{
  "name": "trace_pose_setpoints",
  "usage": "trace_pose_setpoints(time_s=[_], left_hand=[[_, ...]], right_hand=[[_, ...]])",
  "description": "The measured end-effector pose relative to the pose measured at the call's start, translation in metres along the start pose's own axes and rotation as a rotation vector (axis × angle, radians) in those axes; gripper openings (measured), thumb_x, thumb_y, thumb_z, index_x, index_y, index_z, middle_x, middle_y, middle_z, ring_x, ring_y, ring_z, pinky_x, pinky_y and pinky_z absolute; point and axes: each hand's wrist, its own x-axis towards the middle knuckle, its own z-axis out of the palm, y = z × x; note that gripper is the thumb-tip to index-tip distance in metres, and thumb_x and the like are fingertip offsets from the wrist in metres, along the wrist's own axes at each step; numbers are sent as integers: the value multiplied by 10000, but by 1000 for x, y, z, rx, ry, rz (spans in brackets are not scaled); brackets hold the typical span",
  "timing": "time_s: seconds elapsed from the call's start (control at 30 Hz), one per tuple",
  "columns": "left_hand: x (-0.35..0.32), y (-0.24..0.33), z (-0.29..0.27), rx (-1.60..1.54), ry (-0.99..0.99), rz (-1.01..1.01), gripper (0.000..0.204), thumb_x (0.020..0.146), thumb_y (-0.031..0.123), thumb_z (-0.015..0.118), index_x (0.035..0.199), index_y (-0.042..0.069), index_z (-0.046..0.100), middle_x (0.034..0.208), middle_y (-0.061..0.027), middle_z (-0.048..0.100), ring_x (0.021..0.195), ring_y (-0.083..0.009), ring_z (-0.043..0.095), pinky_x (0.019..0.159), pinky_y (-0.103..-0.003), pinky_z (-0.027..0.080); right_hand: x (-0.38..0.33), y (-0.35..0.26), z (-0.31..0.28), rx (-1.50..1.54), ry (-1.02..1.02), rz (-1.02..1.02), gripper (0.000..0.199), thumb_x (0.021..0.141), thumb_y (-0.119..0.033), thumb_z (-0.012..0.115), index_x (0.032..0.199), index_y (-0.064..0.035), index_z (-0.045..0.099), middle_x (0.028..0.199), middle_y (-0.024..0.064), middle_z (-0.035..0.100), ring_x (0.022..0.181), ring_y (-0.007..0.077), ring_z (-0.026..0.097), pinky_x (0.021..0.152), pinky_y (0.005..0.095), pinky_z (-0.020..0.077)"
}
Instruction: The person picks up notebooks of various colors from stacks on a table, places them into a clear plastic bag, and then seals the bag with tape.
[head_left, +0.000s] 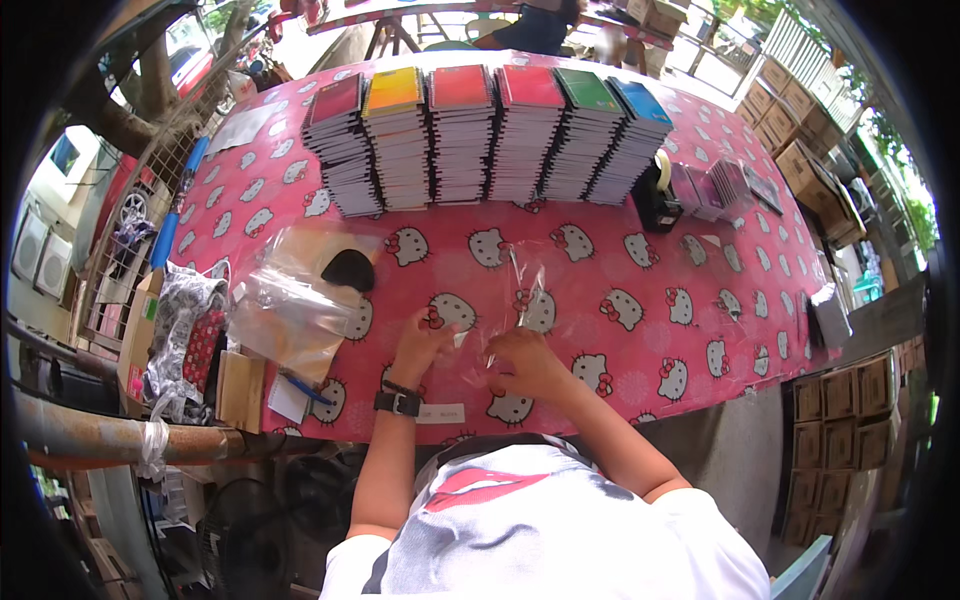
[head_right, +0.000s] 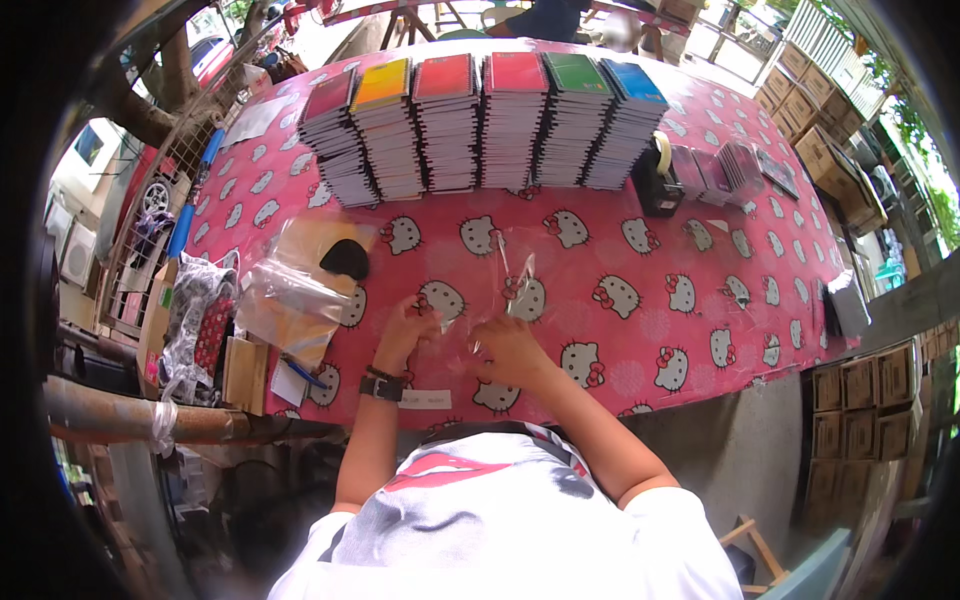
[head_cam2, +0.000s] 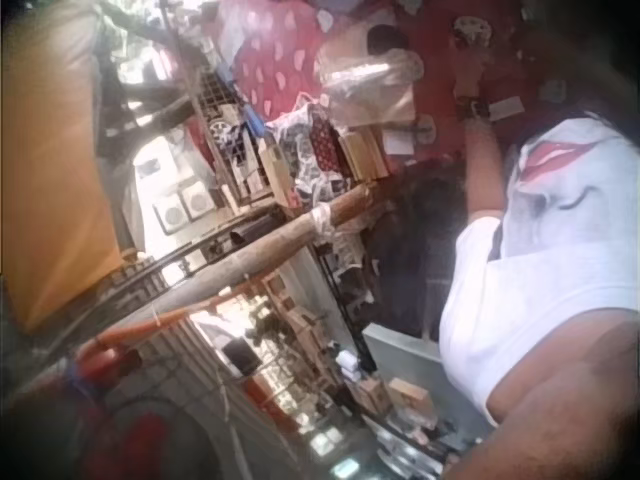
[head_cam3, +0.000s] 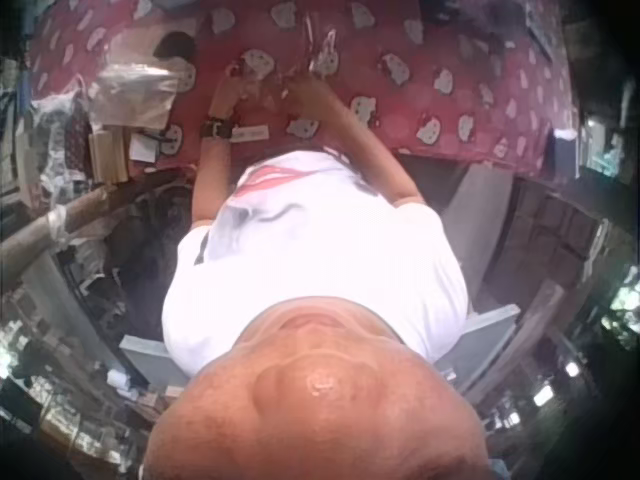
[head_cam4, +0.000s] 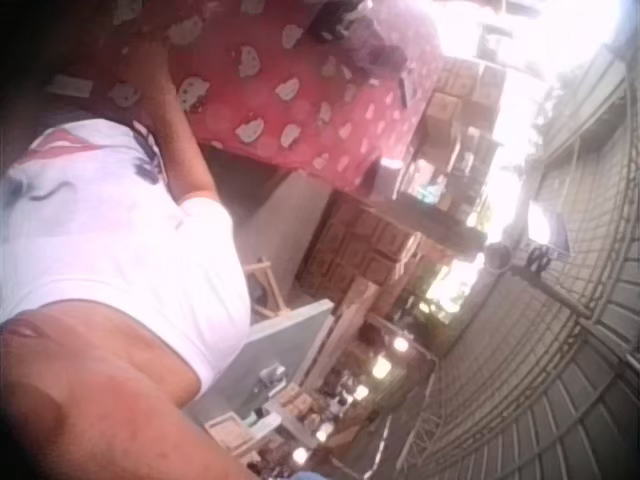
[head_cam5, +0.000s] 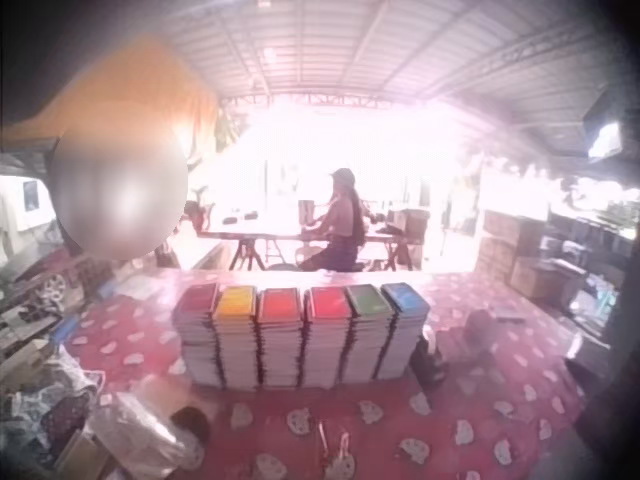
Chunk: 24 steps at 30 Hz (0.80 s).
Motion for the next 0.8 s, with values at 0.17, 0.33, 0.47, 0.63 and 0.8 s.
trace_pose_setpoints(time_s=[0.17, 0.33, 0.47, 0.63, 0.8], left_hand=[[-3, 29, 2, 325, 227, 99, 478, 691, 30, 677, 1120, -1, 468, 684, -72, 615, 582, -162, 588, 515, -281, 472], [-22, 61, 20, 711, 477, 547, 498, 718, 81, 648, 1182, 51, 472, 1010, -148, 578, 954, -304, 541, 824, -422, 421], [-41, 79, 68, 1081, 53, 759, 520, 780, 265, 594, 1250, 95, 449, 1338, -160, 386, 1243, -374, 332, 992, -534, 264], [-38, 10, 50, 1221, 101, 661, 579, 803, 388, 523, 1302, 118, 409, 1370, -168, 344, 1266, -384, 289, 1012, -564, 226], [-49, 31, 58, 1017, -2, 723, 565, 763, 376, 591, 1247, 117, 458, 1324, -145, 393, 1231, -359, 338, 985, -528, 288]], right_hand=[[-29, 57, 7, -301, 417, 252, 437, 698, -244, 653, 1103, -118, 552, 1197, 106, 497, 1104, 330, 432, 885, 472, 357], [-52, 64, 20, -285, 341, 427, 520, 700, -296, 666, 1169, -132, 514, 1258, 88, 427, 1131, 325, 394, 878, 484, 345], [-49, 46, 9, -271, 381, 483, 618, 687, -353, 683, 1233, -150, 477, 1282, 103, 407, 1168, 332, 363, 926, 483, 300], [-61, 71, 17, -328, 438, 400, 657, 686, -354, 688, 1262, -139, 454, 1301, 120, 387, 1190, 345, 336, 953, 493, 264], [-9, 93, -28, -280, 637, 165, 467, 718, -178, 662, 1152, -94, 515, 1187, 119, 494, 1097, 338, 426, 893, 465, 344]])
